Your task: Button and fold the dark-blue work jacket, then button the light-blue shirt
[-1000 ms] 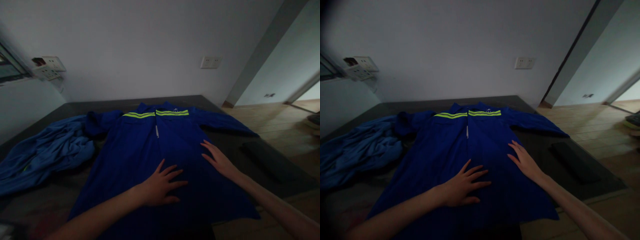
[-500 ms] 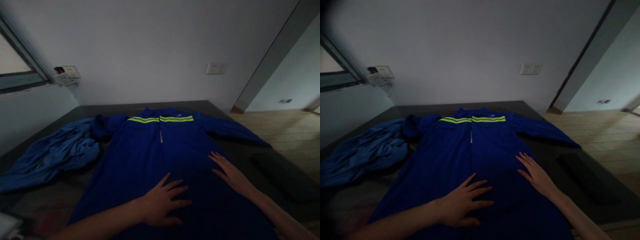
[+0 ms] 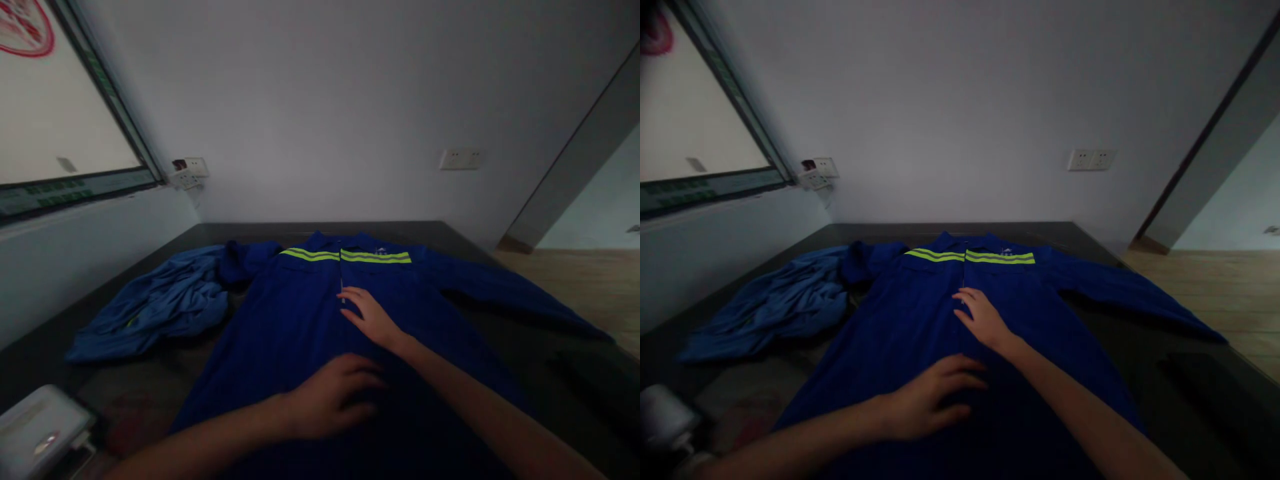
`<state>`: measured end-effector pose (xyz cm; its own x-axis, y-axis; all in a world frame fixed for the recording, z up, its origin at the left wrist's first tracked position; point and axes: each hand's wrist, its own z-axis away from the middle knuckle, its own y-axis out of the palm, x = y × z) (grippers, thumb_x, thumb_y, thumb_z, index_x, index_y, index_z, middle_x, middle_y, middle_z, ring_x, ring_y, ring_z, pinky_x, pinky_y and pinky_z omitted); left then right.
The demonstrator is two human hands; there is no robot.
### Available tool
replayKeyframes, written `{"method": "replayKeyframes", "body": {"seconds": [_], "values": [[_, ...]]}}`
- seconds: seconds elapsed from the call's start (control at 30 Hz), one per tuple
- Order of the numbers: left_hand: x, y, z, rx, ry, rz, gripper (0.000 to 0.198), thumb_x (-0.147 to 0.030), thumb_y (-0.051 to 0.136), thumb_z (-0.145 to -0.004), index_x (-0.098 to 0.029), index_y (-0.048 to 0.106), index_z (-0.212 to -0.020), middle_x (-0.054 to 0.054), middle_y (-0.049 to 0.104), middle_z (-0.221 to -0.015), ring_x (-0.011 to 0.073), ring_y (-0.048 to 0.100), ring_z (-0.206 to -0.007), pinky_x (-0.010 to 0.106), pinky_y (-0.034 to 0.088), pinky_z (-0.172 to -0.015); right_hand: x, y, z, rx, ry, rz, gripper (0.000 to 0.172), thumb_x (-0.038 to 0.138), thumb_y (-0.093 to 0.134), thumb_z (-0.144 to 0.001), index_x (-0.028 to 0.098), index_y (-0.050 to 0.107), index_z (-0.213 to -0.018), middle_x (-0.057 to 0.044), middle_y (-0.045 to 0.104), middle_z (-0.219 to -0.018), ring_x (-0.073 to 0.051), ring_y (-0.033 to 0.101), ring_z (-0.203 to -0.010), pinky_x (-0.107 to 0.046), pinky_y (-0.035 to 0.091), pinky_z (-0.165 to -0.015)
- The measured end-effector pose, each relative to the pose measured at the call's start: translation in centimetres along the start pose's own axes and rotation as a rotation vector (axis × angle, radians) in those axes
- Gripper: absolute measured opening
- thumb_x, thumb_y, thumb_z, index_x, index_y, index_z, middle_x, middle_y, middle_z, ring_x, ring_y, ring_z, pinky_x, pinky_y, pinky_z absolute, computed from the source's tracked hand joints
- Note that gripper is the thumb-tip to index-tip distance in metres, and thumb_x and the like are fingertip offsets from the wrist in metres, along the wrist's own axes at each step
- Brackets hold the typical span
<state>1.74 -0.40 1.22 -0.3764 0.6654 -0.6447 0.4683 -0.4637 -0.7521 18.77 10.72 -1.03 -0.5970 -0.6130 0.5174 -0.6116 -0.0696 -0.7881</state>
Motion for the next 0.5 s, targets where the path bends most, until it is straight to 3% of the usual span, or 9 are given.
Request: {"method": "replayKeyframes", "body": {"seconds": [0.03,0.13,0.23,0.3,0.37,0.5], "values": [[1.4,-1.6,-0.1,-0.130,-0.057,0.013,0.034,-0.035,0.045,-0.092,-0.024,0.054,-0.123,0.005,0.054,-0.132,0.0184,0.048,-0.124,0.035,0.036,-0.107,-0.3,1.3,-1.9,-0.005,-0.006,0.010,0.036,0.032,0.047,-0.091,0.021,0.057,-0.124,-0.011,0.053,-0.132,-0.023,0.044,-0.126,-0.042,0.035,-0.107],[7.5,-8.3,1.1,-0.514,-0.318,-0.089,0.026,-0.028,0.045,-0.091,-0.020,0.059,-0.111,0.005,0.062,-0.118,0.0180,0.054,-0.114,0.032,0.041,-0.102,-1.4,4.3,-6.1,-0.027,0.030,0.097,0.035,0.029,0.049,-0.091,0.018,0.057,-0.123,-0.014,0.052,-0.133,-0.024,0.043,-0.127,-0.043,0.034,-0.106],[14.0,-15.5,4.4,-0.726,-0.851,-0.319,0.028,-0.020,0.047,-0.088,-0.019,0.056,-0.115,0.004,0.058,-0.124,0.0163,0.052,-0.117,0.026,0.041,-0.100,-2.5,6.0,-7.6,0.004,0.082,0.210,0.041,0.034,0.046,-0.093,0.017,0.053,-0.130,-0.015,0.046,-0.141,-0.027,0.036,-0.133,-0.048,0.028,-0.109],[17.1,-19.0,6.9,-0.781,-1.030,-0.366,0.031,-0.014,0.049,-0.085,-0.012,0.052,-0.116,0.012,0.056,-0.126,0.0221,0.050,-0.119,0.032,0.041,-0.099,-3.1,6.7,-7.6,0.048,0.098,0.264,0.045,0.039,0.042,-0.095,0.018,0.049,-0.134,-0.014,0.042,-0.144,-0.029,0.031,-0.136,-0.052,0.024,-0.110],[18.9,-21.1,8.8,-0.775,-1.149,-0.356,0.031,-0.012,0.057,-0.081,-0.007,0.052,-0.111,0.014,0.062,-0.114,0.0260,0.055,-0.112,0.032,0.045,-0.090,-3.5,7.2,-7.3,0.086,0.090,0.300,0.047,0.042,0.038,-0.096,0.021,0.046,-0.137,-0.011,0.040,-0.146,-0.031,0.029,-0.137,-0.054,0.022,-0.110],[21.1,-21.8,9.2,-0.689,-1.285,-0.245,0.033,-0.021,0.068,-0.077,-0.005,0.053,-0.102,0.005,0.067,-0.081,0.0191,0.064,-0.074,0.023,0.047,-0.060,-4.0,7.6,-7.2,0.107,0.088,0.323,0.048,0.046,0.035,-0.096,0.026,0.045,-0.139,-0.007,0.039,-0.147,-0.030,0.029,-0.138,-0.054,0.021,-0.111]]}}
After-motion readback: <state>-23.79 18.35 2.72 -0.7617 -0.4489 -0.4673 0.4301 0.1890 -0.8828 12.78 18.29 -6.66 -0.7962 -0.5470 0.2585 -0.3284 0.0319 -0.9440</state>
